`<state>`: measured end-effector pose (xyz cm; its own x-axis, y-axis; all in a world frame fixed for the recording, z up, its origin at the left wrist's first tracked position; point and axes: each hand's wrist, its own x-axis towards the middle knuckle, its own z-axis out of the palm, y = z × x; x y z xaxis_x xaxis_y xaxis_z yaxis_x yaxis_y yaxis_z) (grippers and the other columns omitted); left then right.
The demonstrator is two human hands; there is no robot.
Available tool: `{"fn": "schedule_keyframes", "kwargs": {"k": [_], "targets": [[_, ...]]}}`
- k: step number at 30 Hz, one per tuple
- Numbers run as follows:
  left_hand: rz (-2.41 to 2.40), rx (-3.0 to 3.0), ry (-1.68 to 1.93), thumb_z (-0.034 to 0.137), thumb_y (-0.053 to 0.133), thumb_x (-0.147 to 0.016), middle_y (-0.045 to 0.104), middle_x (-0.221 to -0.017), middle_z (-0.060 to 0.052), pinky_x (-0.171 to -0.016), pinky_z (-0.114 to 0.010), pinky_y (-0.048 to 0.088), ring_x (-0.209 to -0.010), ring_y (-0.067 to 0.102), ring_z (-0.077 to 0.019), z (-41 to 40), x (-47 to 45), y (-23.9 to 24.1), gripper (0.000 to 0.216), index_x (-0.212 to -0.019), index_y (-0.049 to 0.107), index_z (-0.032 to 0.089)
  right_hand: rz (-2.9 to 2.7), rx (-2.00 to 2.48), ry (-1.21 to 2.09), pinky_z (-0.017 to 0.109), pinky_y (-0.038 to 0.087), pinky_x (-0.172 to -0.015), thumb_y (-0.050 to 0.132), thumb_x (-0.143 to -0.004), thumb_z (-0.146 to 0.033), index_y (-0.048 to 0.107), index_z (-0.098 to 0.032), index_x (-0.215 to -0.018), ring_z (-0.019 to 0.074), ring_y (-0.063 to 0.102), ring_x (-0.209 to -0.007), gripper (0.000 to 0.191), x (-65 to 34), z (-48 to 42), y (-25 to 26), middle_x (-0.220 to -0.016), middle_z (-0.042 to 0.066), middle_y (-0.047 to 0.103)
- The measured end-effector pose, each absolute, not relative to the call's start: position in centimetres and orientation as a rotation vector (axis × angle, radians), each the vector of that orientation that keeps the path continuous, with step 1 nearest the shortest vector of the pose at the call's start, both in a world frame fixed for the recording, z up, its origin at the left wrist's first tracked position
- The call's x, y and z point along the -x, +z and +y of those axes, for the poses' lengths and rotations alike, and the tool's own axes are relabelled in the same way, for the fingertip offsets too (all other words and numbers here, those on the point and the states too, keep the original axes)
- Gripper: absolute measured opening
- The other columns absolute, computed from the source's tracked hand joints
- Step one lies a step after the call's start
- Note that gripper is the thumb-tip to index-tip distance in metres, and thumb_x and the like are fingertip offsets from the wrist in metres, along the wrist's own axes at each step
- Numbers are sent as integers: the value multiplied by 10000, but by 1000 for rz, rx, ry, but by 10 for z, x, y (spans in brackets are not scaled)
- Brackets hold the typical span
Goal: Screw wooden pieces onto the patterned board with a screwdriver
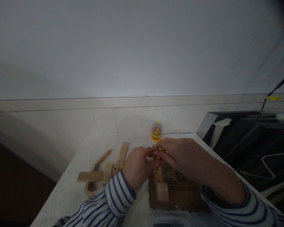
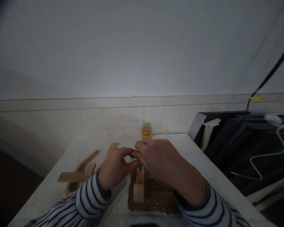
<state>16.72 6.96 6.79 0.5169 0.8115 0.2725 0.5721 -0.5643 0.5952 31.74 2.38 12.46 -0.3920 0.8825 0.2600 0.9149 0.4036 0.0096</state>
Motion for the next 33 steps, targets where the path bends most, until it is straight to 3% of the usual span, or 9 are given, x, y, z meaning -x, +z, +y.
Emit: {"fn": "schedule_keyframes", "kwargs": {"k": [10, 17, 33], "targets": [[1133, -2359, 758, 346, 617, -769, 694, -731, -46, -639, -309, 438, -702, 624, -214, 70, -168, 70, 198, -734, 687, 165, -2445, 1493, -45, 287, 434, -670, 464, -876, -269, 598, -204, -932, 167, 620, -750, 159, -324, 20, 129, -838, 23, 663], [1055, -2293, 785, 316, 653, -746, 708, -725, -24, -635, -274, 440, -688, 638, -186, 70, -168, 71, 145, -716, 697, 181, -2491, 1406, -56, 255, 412, -595, 446, -839, -153, 623, -187, -913, 150, 608, -665, 195, -327, 21, 125, -766, 28, 666], [745, -2215, 680, 254, 569, -820, 717, -808, -24, -676, -244, 455, -738, 635, -157, 78, -162, 72, 157, -869, 704, 190, -2488, 1533, -246, 259, 392, -551, 455, -884, -293, 616, -171, -840, 165, 609, -653, 207, -319, 19, 128, -731, 50, 649]]}}
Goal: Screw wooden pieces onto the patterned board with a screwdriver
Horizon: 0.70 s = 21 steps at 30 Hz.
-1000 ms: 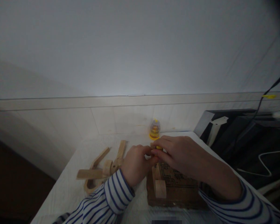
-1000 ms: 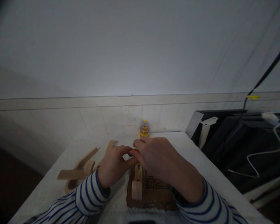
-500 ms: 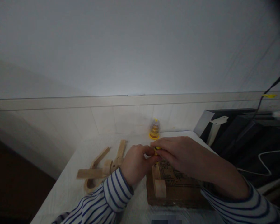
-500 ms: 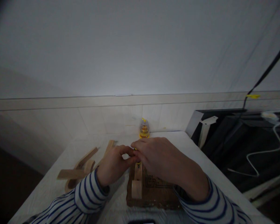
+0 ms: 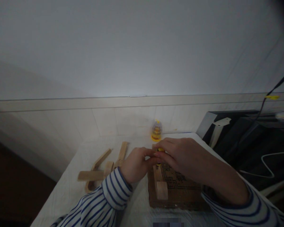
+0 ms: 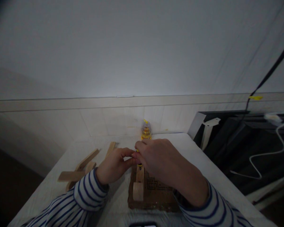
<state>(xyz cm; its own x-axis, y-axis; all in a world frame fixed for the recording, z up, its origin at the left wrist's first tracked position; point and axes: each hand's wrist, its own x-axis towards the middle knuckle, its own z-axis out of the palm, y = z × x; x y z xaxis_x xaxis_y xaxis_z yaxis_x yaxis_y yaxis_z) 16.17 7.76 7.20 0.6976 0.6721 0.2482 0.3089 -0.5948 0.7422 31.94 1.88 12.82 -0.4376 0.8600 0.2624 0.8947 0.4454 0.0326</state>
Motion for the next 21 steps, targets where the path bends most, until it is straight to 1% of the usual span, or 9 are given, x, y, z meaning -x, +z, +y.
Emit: {"fn": "schedule_keyframes", "kwargs": {"k": [6, 8, 12, 15, 18, 21], "targets": [[734, -2215, 661, 265, 545, -831, 718, -844, -23, -684, -241, 460, -763, 636, -162, 78, -162, 72, 174, -874, 697, 193, -2475, 1613, -334, 270, 351, -506, 450, -890, -321, 580, -171, -791, 170, 599, -608, 222, -316, 20, 126, -715, 34, 639], [794, -2243, 665, 273, 548, -826, 718, -831, -27, -672, -242, 454, -750, 637, -166, 75, -164, 73, 179, -877, 699, 191, -2477, 1611, -346, 278, 345, -501, 446, -892, -321, 574, -169, -797, 179, 600, -604, 221, -316, 21, 124, -715, 33, 639], [1012, -2324, 693, 303, 615, -764, 706, -764, -36, -620, -258, 437, -687, 627, -182, 71, -167, 74, 162, -816, 697, 173, -2442, 1589, -337, 284, 348, -506, 466, -880, -300, 574, -170, -794, 185, 606, -616, 190, -317, 23, 122, -720, 29, 645], [1118, -2336, 720, 321, 634, -749, 696, -764, -43, -631, -278, 438, -711, 620, -197, 69, -168, 74, 170, -797, 690, 169, -2429, 1593, -332, 284, 356, -514, 474, -873, -304, 584, -171, -788, 182, 607, -619, 192, -318, 23, 123, -725, 31, 650], [1123, -2347, 711, 331, 628, -759, 693, -743, -42, -629, -286, 440, -701, 619, -197, 69, -168, 74, 173, -776, 687, 170, -2436, 1597, -276, 285, 377, -544, 465, -876, -334, 595, -178, -800, 180, 610, -653, 217, -320, 21, 127, -744, 33, 654], [1093, -2350, 737, 323, 636, -756, 696, -732, -34, -626, -285, 439, -689, 624, -193, 68, -168, 75, 157, -753, 689, 176, -2435, 1562, -185, 282, 401, -587, 469, -870, -296, 589, -191, -815, 167, 605, -675, 168, -323, 17, 132, -761, 19, 647]]}}
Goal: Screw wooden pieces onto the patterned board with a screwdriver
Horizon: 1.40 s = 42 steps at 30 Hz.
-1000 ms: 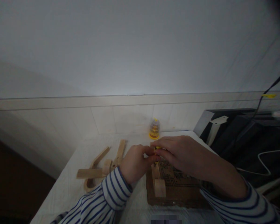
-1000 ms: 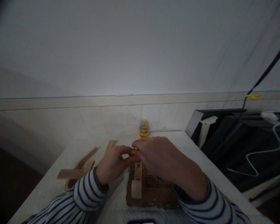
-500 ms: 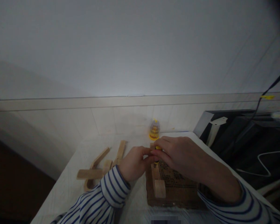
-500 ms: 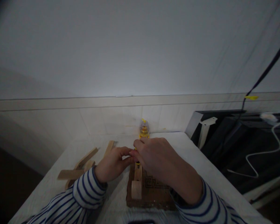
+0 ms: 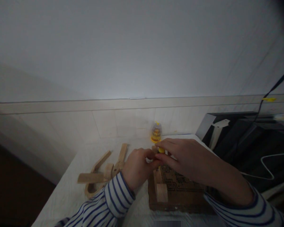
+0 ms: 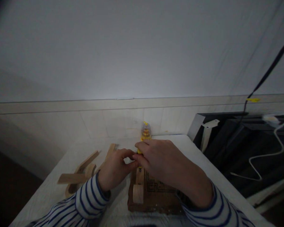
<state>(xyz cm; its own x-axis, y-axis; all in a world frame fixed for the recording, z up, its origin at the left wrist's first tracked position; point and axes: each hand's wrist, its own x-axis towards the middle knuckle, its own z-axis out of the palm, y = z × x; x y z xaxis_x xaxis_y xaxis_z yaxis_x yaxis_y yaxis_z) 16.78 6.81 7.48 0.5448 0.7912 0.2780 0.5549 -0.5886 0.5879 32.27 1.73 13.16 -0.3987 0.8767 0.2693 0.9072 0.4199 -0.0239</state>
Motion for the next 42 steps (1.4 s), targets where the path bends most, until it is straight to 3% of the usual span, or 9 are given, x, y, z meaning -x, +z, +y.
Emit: {"fn": "schedule_keyframes", "kwargs": {"k": [9, 28, 42], "targets": [[1029, -2276, 728, 305, 658, -738, 707, -727, -11, -614, -259, 437, -672, 634, -170, 71, -166, 73, 126, -742, 698, 186, -2486, 1437, -159, 254, 418, -563, 426, -849, -160, 628, -185, -855, 153, 604, -619, 203, -325, 18, 127, -691, 27, 652], [664, -2221, 647, 235, 543, -837, 712, -835, -22, -700, -234, 449, -763, 630, -153, 82, -160, 69, 177, -919, 695, 197, -2465, 1609, -274, 273, 408, -567, 445, -887, -268, 609, -170, -815, 173, 618, -651, 204, -318, 18, 128, -728, 49, 655], [1097, -2391, 729, 340, 603, -771, 691, -696, -38, -558, -261, 415, -620, 608, -174, 70, -166, 73, 194, -742, 690, 169, -2436, 1632, -217, 297, 404, -577, 455, -881, -328, 600, -184, -815, 191, 619, -683, 215, -318, 20, 129, -756, 32, 657]]}}
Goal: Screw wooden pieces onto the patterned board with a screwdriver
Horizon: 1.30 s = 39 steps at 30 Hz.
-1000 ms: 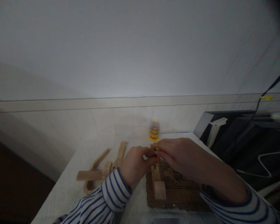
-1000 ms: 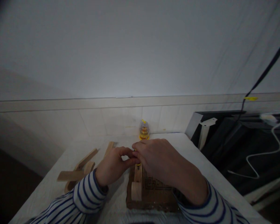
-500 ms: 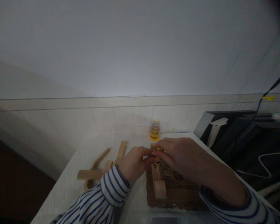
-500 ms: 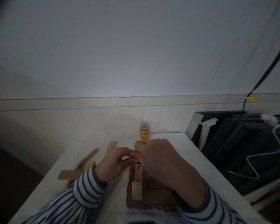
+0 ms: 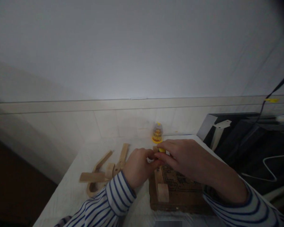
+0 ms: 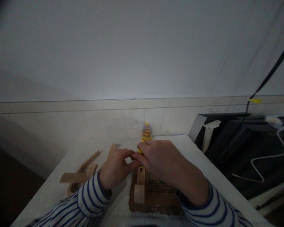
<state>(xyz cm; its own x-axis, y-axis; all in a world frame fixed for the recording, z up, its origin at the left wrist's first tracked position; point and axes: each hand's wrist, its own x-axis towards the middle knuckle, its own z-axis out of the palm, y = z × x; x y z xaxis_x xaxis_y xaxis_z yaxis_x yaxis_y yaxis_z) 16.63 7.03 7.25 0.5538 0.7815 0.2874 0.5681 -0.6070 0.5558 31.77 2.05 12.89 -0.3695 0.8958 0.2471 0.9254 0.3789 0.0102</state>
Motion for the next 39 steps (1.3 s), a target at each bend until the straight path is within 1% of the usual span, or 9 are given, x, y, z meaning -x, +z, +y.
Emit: {"fn": "schedule_keyframes", "kwargs": {"k": [3, 7, 9, 11, 16, 19, 25, 32, 39], "targets": [[1107, -2394, 743, 343, 604, -769, 693, -689, -40, -579, -273, 419, -633, 616, -182, 70, -167, 72, 200, -727, 691, 168, -2435, 1580, -145, 300, 421, -612, 467, -873, -312, 587, -196, -866, 185, 616, -715, 167, -320, 17, 131, -792, 20, 650], [1056, -2361, 797, 321, 627, -755, 701, -702, -26, -592, -263, 424, -644, 626, -174, 71, -167, 70, 168, -716, 694, 172, -2463, 1476, -97, 301, 437, -670, 451, -865, -212, 575, -204, -961, 177, 616, -765, 157, -324, 14, 131, -866, 19, 655], [1051, -2349, 785, 315, 635, -750, 702, -699, -20, -576, -256, 419, -627, 624, -168, 71, -167, 70, 157, -719, 695, 173, -2487, 1437, -99, 288, 440, -663, 443, -850, -158, 584, -196, -959, 168, 617, -750, 182, -325, 15, 130, -852, 24, 658], [1069, -2343, 764, 314, 645, -741, 702, -694, -18, -562, -253, 412, -612, 619, -164, 71, -167, 71, 153, -716, 694, 172, -2495, 1416, -127, 270, 438, -625, 438, -836, -129, 601, -184, -915, 160, 616, -706, 190, -326, 15, 129, -806, 31, 659], [1084, -2336, 773, 296, 656, -734, 697, -691, -14, -563, -248, 409, -603, 609, -155, 71, -167, 71, 135, -701, 683, 168, -2480, 1424, -164, 250, 425, -572, 432, -834, -126, 613, -178, -876, 153, 610, -650, 193, -325, 17, 129, -749, 34, 657], [1085, -2328, 761, 312, 644, -743, 691, -679, -15, -554, -249, 405, -600, 606, -157, 71, -166, 70, 155, -698, 678, 167, -2492, 1434, -152, 252, 421, -574, 428, -836, -122, 611, -176, -880, 156, 610, -655, 196, -324, 17, 128, -741, 34, 655], [1078, -2309, 763, 311, 647, -738, 691, -697, -20, -593, -255, 418, -646, 617, -167, 73, -167, 69, 154, -696, 674, 166, -2485, 1452, -132, 254, 415, -578, 422, -841, -122, 607, -177, -880, 159, 607, -660, 198, -324, 18, 128, -742, 33, 651], [1006, -2299, 749, 324, 628, -756, 684, -668, -12, -556, -234, 398, -604, 602, -147, 76, -165, 67, 175, -696, 676, 166, -2470, 1473, -157, 252, 407, -565, 406, -854, -142, 616, -177, -852, 156, 602, -638, 213, -323, 20, 128, -719, 35, 650], [916, -2292, 682, 321, 589, -801, 694, -701, -8, -540, -226, 385, -604, 588, -141, 78, -162, 67, 176, -786, 703, 187, -2463, 1496, -193, 267, 421, -598, 421, -865, -178, 626, -182, -886, 166, 614, -683, 206, -323, 22, 125, -753, 41, 657]]}}
